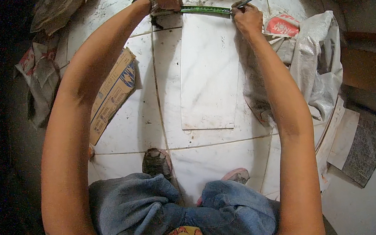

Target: The person measures tiles using a measuring tape and marks cut lines on them with a pencil.

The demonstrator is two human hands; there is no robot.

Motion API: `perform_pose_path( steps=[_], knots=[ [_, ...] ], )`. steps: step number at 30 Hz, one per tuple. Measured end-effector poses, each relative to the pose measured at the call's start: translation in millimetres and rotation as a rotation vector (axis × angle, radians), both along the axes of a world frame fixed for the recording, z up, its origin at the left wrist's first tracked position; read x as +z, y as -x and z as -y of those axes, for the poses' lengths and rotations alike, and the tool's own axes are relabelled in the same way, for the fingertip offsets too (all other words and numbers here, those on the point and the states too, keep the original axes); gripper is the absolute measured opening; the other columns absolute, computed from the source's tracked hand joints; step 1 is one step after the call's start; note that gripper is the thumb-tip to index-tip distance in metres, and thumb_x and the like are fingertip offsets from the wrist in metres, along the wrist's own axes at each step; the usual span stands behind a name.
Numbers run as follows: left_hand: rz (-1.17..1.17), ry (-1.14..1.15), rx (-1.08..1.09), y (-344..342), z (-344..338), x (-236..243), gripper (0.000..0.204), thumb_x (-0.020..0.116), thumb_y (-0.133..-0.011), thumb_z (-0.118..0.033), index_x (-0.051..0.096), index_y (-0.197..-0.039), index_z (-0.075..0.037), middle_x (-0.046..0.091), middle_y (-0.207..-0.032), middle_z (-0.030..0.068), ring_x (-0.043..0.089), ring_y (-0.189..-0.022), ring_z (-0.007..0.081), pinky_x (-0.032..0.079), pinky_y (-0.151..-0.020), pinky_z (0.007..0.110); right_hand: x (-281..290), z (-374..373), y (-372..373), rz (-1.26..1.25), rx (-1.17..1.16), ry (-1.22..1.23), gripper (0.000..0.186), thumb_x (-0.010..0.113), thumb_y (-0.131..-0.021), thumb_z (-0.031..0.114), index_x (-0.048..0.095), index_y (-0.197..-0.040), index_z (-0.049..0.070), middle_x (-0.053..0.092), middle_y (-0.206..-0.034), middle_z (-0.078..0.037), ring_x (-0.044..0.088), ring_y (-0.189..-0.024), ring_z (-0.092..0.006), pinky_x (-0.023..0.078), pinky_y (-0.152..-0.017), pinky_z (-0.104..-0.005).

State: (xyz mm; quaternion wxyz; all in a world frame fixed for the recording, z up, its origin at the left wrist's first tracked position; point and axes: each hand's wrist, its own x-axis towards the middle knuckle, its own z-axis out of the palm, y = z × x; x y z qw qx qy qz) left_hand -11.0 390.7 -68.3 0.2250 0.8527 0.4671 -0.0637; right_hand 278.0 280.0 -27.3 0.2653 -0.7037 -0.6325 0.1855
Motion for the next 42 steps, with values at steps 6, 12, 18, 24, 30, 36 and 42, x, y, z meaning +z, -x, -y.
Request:
perform_pose_path(
  steps=[6, 12, 18, 24, 30, 36, 42],
  knots=[
    [0.127, 0.021, -0.104, 3, -2, -2, 0.027, 0.068, -0.077, -0.024, 0.076, -0.097, -0.008, 0.073, -0.083, 0.0116, 0.063, -0.067, 0.0241, 0.054, -0.071, 0.041, -13, -10, -8, -0.024, 0.017, 0.026, 0.023, 0.068, -0.085, 0.029, 0.076, -0.100, 0.014, 0.075, -0.096, -0.009, 0.071, -0.091, -0.0272, 0.053, -0.086, -0.0363],
    [0.177, -0.045, -0.059, 21, -29, -65, 0.022, 0.062, -0.084, -0.024, 0.076, -0.092, -0.009, 0.071, -0.081, 0.0151, 0.060, -0.067, 0.0214, 0.053, -0.068, 0.041, -15, -7, -8, -0.106, 0.027, 0.012, 0.022, 0.069, -0.085, 0.023, 0.075, -0.103, 0.012, 0.074, -0.099, -0.015, 0.071, -0.092, -0.0289, 0.054, -0.083, -0.0357],
    [0.029, 0.055, 0.069, 58, -22, -52, 0.050, 0.056, -0.093, -0.046, 0.061, -0.064, -0.006, 0.060, -0.065, 0.0110, 0.056, -0.064, 0.0169, 0.043, -0.055, 0.040, 79, 65, 12, 0.038, 0.223, -0.205, 0.022, 0.059, -0.084, 0.012, 0.064, -0.104, 0.006, 0.066, -0.095, -0.017, 0.063, -0.093, -0.0332, 0.051, -0.082, -0.0423],
    [0.717, 0.923, 0.495, 64, 151, 66, 0.024, 0.053, -0.097, -0.034, 0.057, -0.084, -0.014, 0.052, -0.066, -0.0023, 0.049, -0.056, 0.0112, 0.039, -0.051, 0.028, 165, 274, -141, 0.271, 0.446, -0.416, 0.027, 0.063, -0.082, 0.009, 0.064, -0.108, 0.005, 0.062, -0.089, -0.012, 0.063, -0.078, -0.0299, 0.052, -0.070, -0.0394],
    [0.246, 0.721, 0.586, 68, 294, 72, 0.018, 0.055, -0.089, -0.019, 0.065, -0.086, -0.005, 0.058, -0.077, 0.0007, 0.052, -0.069, 0.0131, 0.043, -0.063, 0.029, 83, 429, -360, 0.394, -0.878, 0.396, 0.055, 0.070, -0.078, 0.007, 0.053, -0.130, 0.008, 0.066, -0.106, -0.021, 0.062, -0.100, -0.0391, 0.051, -0.088, -0.0477],
    [0.026, 0.391, 0.286, 102, 346, 64, 0.026, 0.055, -0.087, -0.020, 0.065, -0.088, 0.003, 0.061, -0.072, 0.0136, 0.059, -0.068, 0.0253, 0.048, -0.067, 0.036, 15, 487, -442, 0.583, -0.964, 0.324, 0.064, 0.078, -0.080, 0.024, 0.047, -0.133, 0.004, 0.058, -0.123, -0.024, 0.054, -0.118, -0.0413, 0.048, -0.096, -0.0502],
    [-0.096, -0.001, 0.075, 121, 358, 76, 0.026, 0.063, -0.086, -0.021, 0.061, -0.096, 0.002, 0.066, -0.085, 0.0224, 0.064, -0.078, 0.0388, 0.050, -0.071, 0.044, 39, 485, -440, 0.628, -0.908, 0.459, 0.070, 0.080, -0.077, 0.027, 0.045, -0.132, 0.003, 0.056, -0.124, -0.022, 0.054, -0.118, -0.0383, 0.049, -0.096, -0.0463]
  ],
)
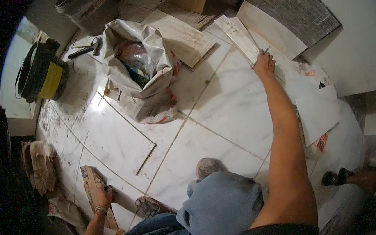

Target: The person measures tiles using a measuring tape and marks cut lines on them with a pencil.

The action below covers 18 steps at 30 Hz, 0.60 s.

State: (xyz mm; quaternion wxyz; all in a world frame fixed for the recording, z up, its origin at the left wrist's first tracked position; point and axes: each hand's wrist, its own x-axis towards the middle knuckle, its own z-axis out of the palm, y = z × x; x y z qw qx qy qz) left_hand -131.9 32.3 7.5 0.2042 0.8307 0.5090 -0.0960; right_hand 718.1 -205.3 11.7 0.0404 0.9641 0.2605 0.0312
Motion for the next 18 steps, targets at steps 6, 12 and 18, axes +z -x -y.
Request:
perform_pose_path(
  steps=[6, 12, 18],
  knots=[
    [-0.185, 0.035, 0.029, -14, 12, 46, 0.029, 0.065, -0.088, -0.026, 0.059, -0.102, -0.001, 0.065, -0.097, 0.0254, 0.064, -0.091, 0.0425, 0.050, -0.079, 0.049, 13, 21, 24, -0.005, 0.166, -0.278, 0.063, 0.078, -0.075, 0.034, 0.053, -0.123, 0.002, 0.060, -0.109, -0.017, 0.060, -0.102, -0.0287, 0.054, -0.081, -0.0386],
    [0.059, -0.013, -0.072, -83, 4, 71, 0.020, 0.061, -0.091, -0.020, 0.059, -0.084, -0.001, 0.062, -0.083, 0.0192, 0.060, -0.082, 0.0419, 0.048, -0.071, 0.050, 64, 41, 111, -1.542, -0.082, -1.287, 0.059, 0.063, -0.089, 0.033, 0.046, -0.134, -0.001, 0.058, -0.096, -0.011, 0.055, -0.075, -0.0134, 0.048, -0.047, -0.0252],
    [0.910, 0.529, -0.035, -206, -3, 100, 0.051, 0.062, -0.097, -0.029, 0.052, -0.137, -0.001, 0.067, -0.119, 0.0175, 0.063, -0.106, 0.0222, 0.051, -0.091, 0.034, 107, -19, 275, -2.131, 0.118, -1.218, 0.059, 0.066, -0.087, 0.037, 0.048, -0.127, -0.002, 0.060, -0.097, -0.011, 0.060, -0.066, -0.0154, 0.054, -0.050, -0.0259]
  ],
)
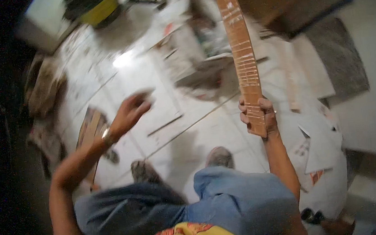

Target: The person measures tiles using a measuring tape and marks cut lines on them with a pencil.

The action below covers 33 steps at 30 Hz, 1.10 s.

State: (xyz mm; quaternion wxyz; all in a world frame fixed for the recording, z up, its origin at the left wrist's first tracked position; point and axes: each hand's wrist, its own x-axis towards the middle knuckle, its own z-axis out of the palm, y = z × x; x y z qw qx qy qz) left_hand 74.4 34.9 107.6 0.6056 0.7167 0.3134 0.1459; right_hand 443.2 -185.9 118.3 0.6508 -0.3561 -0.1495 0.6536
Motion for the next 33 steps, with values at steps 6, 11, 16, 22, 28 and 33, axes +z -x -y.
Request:
perform_pose_path(
  steps=[6, 11, 16, 22, 28, 33],
  knots=[
    [0.159, 0.671, 0.391, -29, 0, -6, 0.068, 0.073, -0.088, -0.042, 0.043, -0.135, -0.004, 0.059, -0.119, 0.0113, 0.063, -0.105, 0.0214, 0.054, -0.088, 0.041, -29, -56, 160, 0.570, 0.415, 0.155, 0.061, 0.074, -0.084, 0.035, 0.054, -0.125, -0.006, 0.059, -0.100, -0.010, 0.060, -0.078, -0.0132, 0.057, -0.060, -0.0281],
    [-0.097, 0.693, 0.646, 6, 1, -28, 0.051, 0.079, -0.082, -0.042, 0.053, -0.108, -0.007, 0.054, -0.090, 0.0034, 0.060, -0.082, 0.0174, 0.057, -0.077, 0.041, -53, -60, 204, 0.490, 0.525, 0.122, 0.043, 0.070, -0.090, 0.031, 0.060, -0.114, -0.003, 0.060, -0.082, -0.004, 0.057, -0.067, -0.0112, 0.049, -0.058, -0.0260],
    [-0.173, 0.608, 0.653, 26, -23, -47, 0.055, 0.082, -0.075, -0.048, 0.054, -0.101, -0.008, 0.056, -0.087, 0.0044, 0.062, -0.081, 0.0217, 0.055, -0.080, 0.047, -69, -37, 214, 0.671, 0.595, 0.043, 0.036, 0.066, -0.092, 0.032, 0.060, -0.099, -0.003, 0.061, -0.072, -0.008, 0.058, -0.064, -0.0155, 0.048, -0.060, -0.0298],
    [-0.208, 0.670, 0.645, 13, -32, -46, 0.047, 0.068, -0.088, -0.037, 0.051, -0.113, -0.001, 0.056, -0.099, 0.0104, 0.063, -0.089, 0.0237, 0.056, -0.083, 0.043, -72, -28, 212, 1.040, 0.534, -0.205, 0.032, 0.070, -0.089, 0.025, 0.064, -0.110, 0.000, 0.069, -0.092, -0.016, 0.067, -0.086, -0.0217, 0.053, -0.083, -0.0344],
    [-0.558, 0.427, 0.010, 25, -46, 10, 0.057, 0.065, -0.089, -0.020, 0.043, -0.134, 0.007, 0.062, -0.111, 0.0188, 0.069, -0.092, 0.0250, 0.060, -0.074, 0.037, -13, -50, 149, 1.483, -0.210, -0.393, 0.026, 0.073, -0.079, 0.002, 0.068, -0.104, 0.006, 0.070, -0.094, -0.014, 0.065, -0.086, -0.0332, 0.050, -0.083, -0.0427],
    [-0.703, 0.080, -0.859, 7, -32, 4, 0.032, 0.069, -0.083, -0.018, 0.070, -0.108, 0.001, 0.071, -0.077, 0.0094, 0.066, -0.067, 0.0156, 0.053, -0.060, 0.033, 6, -61, 135, 1.927, 0.461, -0.369, 0.055, 0.079, -0.077, 0.029, 0.060, -0.123, 0.006, 0.065, -0.111, -0.017, 0.058, -0.110, -0.0358, 0.046, -0.093, -0.0454]
  ],
)
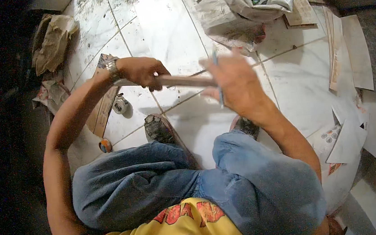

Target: The person measures tiles using a measuring tape and marks cut lines on them with a pencil.

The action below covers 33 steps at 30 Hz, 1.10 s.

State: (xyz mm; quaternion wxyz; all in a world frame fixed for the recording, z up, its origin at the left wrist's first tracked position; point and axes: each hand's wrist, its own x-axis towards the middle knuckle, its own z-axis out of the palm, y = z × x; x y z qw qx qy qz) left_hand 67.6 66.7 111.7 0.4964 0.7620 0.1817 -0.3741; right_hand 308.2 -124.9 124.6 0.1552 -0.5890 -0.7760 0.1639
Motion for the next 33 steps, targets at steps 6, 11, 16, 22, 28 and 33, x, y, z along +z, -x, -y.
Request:
perform_pose_path(
  steps=[6, 11, 16, 22, 28, 33],
  knots=[
    [0.092, -0.056, -0.306, 0, 48, -3, 0.018, 0.068, -0.081, -0.018, 0.070, -0.091, -0.003, 0.067, -0.068, 0.0125, 0.066, -0.062, 0.0251, 0.052, -0.058, 0.041, -50, 57, 60, -0.512, -0.035, 0.313, 0.023, 0.069, -0.090, 0.022, 0.058, -0.090, 0.002, 0.060, -0.074, -0.023, 0.061, -0.068, -0.0431, 0.050, -0.060, -0.0459],
    [0.487, -0.668, 0.171, 49, 49, 27, 0.038, 0.076, -0.075, -0.010, 0.069, -0.113, -0.013, 0.062, -0.117, 0.0095, 0.058, -0.112, 0.0295, 0.051, -0.090, 0.038, -73, 75, 63, -0.736, -0.153, 0.469, 0.026, 0.069, -0.090, 0.017, 0.052, -0.080, 0.000, 0.049, -0.061, -0.025, 0.053, -0.051, -0.0414, 0.041, -0.048, -0.0434],
    [0.442, -1.045, 0.862, 93, 16, 10, 0.054, 0.071, -0.086, -0.011, 0.051, -0.137, -0.010, 0.052, -0.131, 0.0160, 0.053, -0.123, 0.0313, 0.048, -0.100, 0.040, -74, 64, 52, -0.668, -0.163, 0.592, 0.021, 0.070, -0.088, 0.016, 0.056, -0.086, 0.000, 0.060, -0.069, -0.025, 0.063, -0.065, -0.0449, 0.048, -0.053, -0.0488],
    [0.241, 0.096, 1.915, 101, 22, -29, 0.077, 0.069, -0.092, -0.027, 0.025, -0.153, -0.008, 0.054, -0.122, 0.0108, 0.061, -0.111, 0.0208, 0.052, -0.091, 0.037, -92, 56, 70, -0.749, -0.182, 0.488, 0.019, 0.069, -0.089, 0.012, 0.059, -0.098, -0.001, 0.060, -0.070, -0.023, 0.063, -0.063, -0.0431, 0.049, -0.053, -0.0479],
    [0.258, -0.067, 1.797, 79, 6, -51, 0.085, 0.074, -0.088, -0.033, 0.024, -0.147, 0.000, 0.041, -0.135, 0.0226, 0.054, -0.122, 0.0316, 0.053, -0.091, 0.044, -102, 51, 95, -0.726, -0.286, 0.347, 0.018, 0.068, -0.089, 0.007, 0.056, -0.096, -0.003, 0.054, -0.061, -0.025, 0.061, -0.058, -0.0445, 0.044, -0.047, -0.0463],
    [0.177, 0.000, 1.681, 26, 8, -40, 0.091, 0.082, -0.078, -0.028, 0.024, -0.144, -0.003, 0.056, -0.126, 0.0163, 0.057, -0.118, 0.0306, 0.052, -0.090, 0.051, -112, 39, 101, -0.741, -0.374, 0.247, 0.017, 0.064, -0.092, 0.012, 0.054, -0.095, -0.001, 0.057, -0.067, -0.027, 0.060, -0.063, -0.0479, 0.045, -0.052, -0.0504]
  ],
)
